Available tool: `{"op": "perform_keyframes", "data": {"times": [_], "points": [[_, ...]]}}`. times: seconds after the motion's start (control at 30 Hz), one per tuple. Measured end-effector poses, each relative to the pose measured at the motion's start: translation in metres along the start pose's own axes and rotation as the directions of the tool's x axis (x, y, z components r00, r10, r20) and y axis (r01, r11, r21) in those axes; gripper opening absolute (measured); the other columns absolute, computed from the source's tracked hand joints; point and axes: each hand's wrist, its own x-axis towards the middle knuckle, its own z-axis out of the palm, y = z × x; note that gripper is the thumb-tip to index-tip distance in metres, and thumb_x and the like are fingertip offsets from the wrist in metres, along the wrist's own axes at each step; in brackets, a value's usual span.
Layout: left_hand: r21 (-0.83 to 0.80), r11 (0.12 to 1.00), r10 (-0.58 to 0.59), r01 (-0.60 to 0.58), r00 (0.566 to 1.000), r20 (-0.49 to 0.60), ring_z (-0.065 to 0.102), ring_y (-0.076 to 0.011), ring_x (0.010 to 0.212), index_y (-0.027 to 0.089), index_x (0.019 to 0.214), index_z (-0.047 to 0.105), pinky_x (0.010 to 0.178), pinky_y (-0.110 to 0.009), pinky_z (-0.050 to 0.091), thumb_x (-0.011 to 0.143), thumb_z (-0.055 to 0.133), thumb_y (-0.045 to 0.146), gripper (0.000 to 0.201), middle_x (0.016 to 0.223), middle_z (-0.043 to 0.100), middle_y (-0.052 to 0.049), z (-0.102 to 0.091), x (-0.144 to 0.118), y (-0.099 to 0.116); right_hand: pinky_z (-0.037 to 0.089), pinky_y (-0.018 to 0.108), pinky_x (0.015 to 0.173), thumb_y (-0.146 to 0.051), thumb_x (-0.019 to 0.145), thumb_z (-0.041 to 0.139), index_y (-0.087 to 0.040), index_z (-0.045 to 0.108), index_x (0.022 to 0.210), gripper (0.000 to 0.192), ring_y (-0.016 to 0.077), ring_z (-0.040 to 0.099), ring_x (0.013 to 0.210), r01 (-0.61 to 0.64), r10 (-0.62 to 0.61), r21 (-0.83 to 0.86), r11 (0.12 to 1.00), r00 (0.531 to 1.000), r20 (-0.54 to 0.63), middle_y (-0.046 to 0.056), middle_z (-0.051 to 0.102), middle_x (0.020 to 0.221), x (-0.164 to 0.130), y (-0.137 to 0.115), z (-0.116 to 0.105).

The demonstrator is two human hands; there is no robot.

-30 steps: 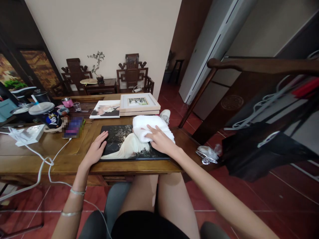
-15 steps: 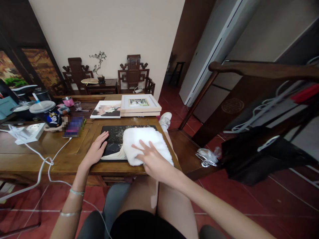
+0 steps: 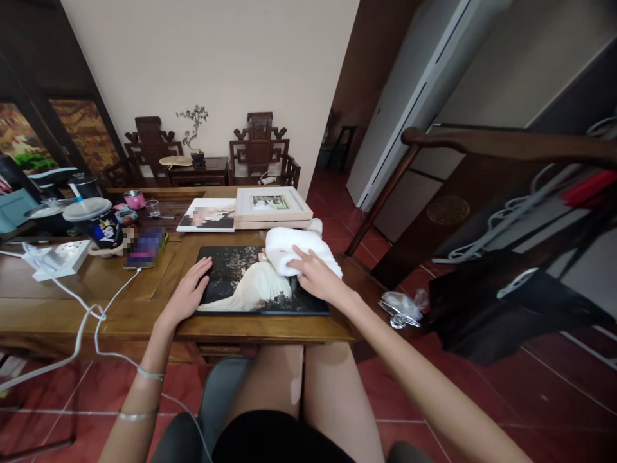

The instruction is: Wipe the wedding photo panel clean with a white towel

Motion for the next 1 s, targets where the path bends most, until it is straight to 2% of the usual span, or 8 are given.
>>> {"op": "perform_keyframes", "data": {"times": [0.17, 0.27, 0.37, 0.53, 0.7, 0.8, 0.9, 1.0], "points": [[-0.009, 1.000, 0.001, -0.001, 1.000, 0.002, 0.033, -0.0202, 0.136, 0.015, 0.130, 0.050, 0.114, -0.044, 0.021, 0.092, 0.035, 0.036, 0.046, 0.143, 0.043, -0.010, 0.001, 0.000, 0.001, 0.024, 0.064, 0.105, 0.004, 0.066, 0.037, -0.011, 0.063, 0.110, 0.054, 0.0360, 0.022, 0.137, -0.011, 0.012, -0.034, 0.999, 0.999, 0.038, 0.014, 0.040, 0.143, -0.030, -0.026, -0.002], [-0.012, 1.000, 0.004, -0.004, 1.000, 0.005, 0.033, -0.0202, 0.136, 0.016, 0.130, 0.050, 0.114, -0.044, 0.021, 0.092, 0.036, 0.037, 0.046, 0.142, 0.043, -0.010, 0.001, 0.001, 0.001, 0.021, 0.064, 0.107, 0.005, 0.063, 0.038, -0.014, 0.066, 0.104, 0.053, 0.0342, 0.018, 0.139, 0.053, -0.054, 0.017, 0.998, 0.996, 0.075, 0.010, 0.038, 0.145, -0.058, -0.051, -0.008], [-0.014, 1.000, -0.001, 0.001, 1.000, 0.007, 0.033, -0.0207, 0.135, 0.016, 0.129, 0.051, 0.114, -0.044, 0.022, 0.092, 0.036, 0.038, 0.046, 0.142, 0.044, -0.010, 0.001, 0.001, 0.002, 0.020, 0.059, 0.111, 0.006, 0.059, 0.038, -0.017, 0.067, 0.097, 0.053, 0.0308, 0.017, 0.140, 0.136, -0.142, 0.064, 0.989, 0.983, 0.112, 0.005, 0.038, 0.146, -0.072, -0.061, -0.015], [-0.015, 1.000, -0.005, 0.005, 1.000, 0.005, 0.033, -0.0209, 0.136, 0.013, 0.130, 0.050, 0.114, -0.042, 0.021, 0.092, 0.035, 0.037, 0.048, 0.143, 0.043, -0.012, 0.001, 0.000, 0.002, 0.024, 0.055, 0.110, 0.005, 0.062, 0.039, -0.017, 0.065, 0.102, 0.053, 0.0287, 0.023, 0.139, 0.154, -0.159, 0.059, 0.986, 0.983, 0.096, 0.006, 0.040, 0.144, -0.048, -0.036, -0.015], [-0.011, 1.000, -0.003, 0.003, 1.000, 0.004, 0.033, -0.0198, 0.135, 0.013, 0.130, 0.050, 0.114, -0.042, 0.021, 0.092, 0.035, 0.037, 0.048, 0.143, 0.043, -0.012, 0.001, 0.000, 0.000, 0.028, 0.052, 0.106, 0.003, 0.067, 0.039, -0.012, 0.062, 0.112, 0.053, 0.0296, 0.032, 0.135, 0.015, -0.014, -0.022, 1.000, 0.999, 0.037, 0.017, 0.048, 0.137, 0.009, 0.010, -0.002], [-0.012, 1.000, -0.006, 0.006, 1.000, 0.004, 0.033, -0.0198, 0.135, 0.014, 0.130, 0.050, 0.114, -0.043, 0.022, 0.092, 0.035, 0.038, 0.047, 0.143, 0.043, -0.011, 0.000, 0.000, 0.000, 0.033, 0.050, 0.103, 0.003, 0.069, 0.038, -0.012, 0.060, 0.116, 0.053, 0.0294, 0.035, 0.133, -0.073, 0.074, -0.030, 0.997, 0.997, 0.010, 0.019, 0.054, 0.129, 0.033, 0.028, 0.004], [-0.010, 1.000, -0.008, 0.008, 1.000, 0.005, 0.033, -0.0201, 0.135, 0.016, 0.130, 0.050, 0.114, -0.043, 0.022, 0.092, 0.035, 0.039, 0.047, 0.143, 0.043, -0.011, 0.000, 0.000, 0.002, 0.032, 0.051, 0.103, 0.003, 0.069, 0.038, -0.012, 0.060, 0.116, 0.054, 0.0303, 0.032, 0.135, -0.095, 0.095, -0.038, 0.995, 0.995, 0.003, 0.018, 0.056, 0.128, 0.035, 0.030, 0.007], [-0.008, 1.000, -0.004, 0.004, 1.000, 0.008, 0.033, -0.0209, 0.135, 0.015, 0.130, 0.050, 0.114, -0.043, 0.022, 0.092, 0.035, 0.039, 0.047, 0.143, 0.043, -0.011, 0.000, 0.001, 0.002, 0.027, 0.056, 0.105, 0.004, 0.068, 0.038, -0.011, 0.061, 0.115, 0.055, 0.0325, 0.027, 0.136, -0.057, 0.057, -0.054, 0.997, 0.998, -0.001, 0.016, 0.048, 0.137, 0.014, 0.015, 0.007]]}}
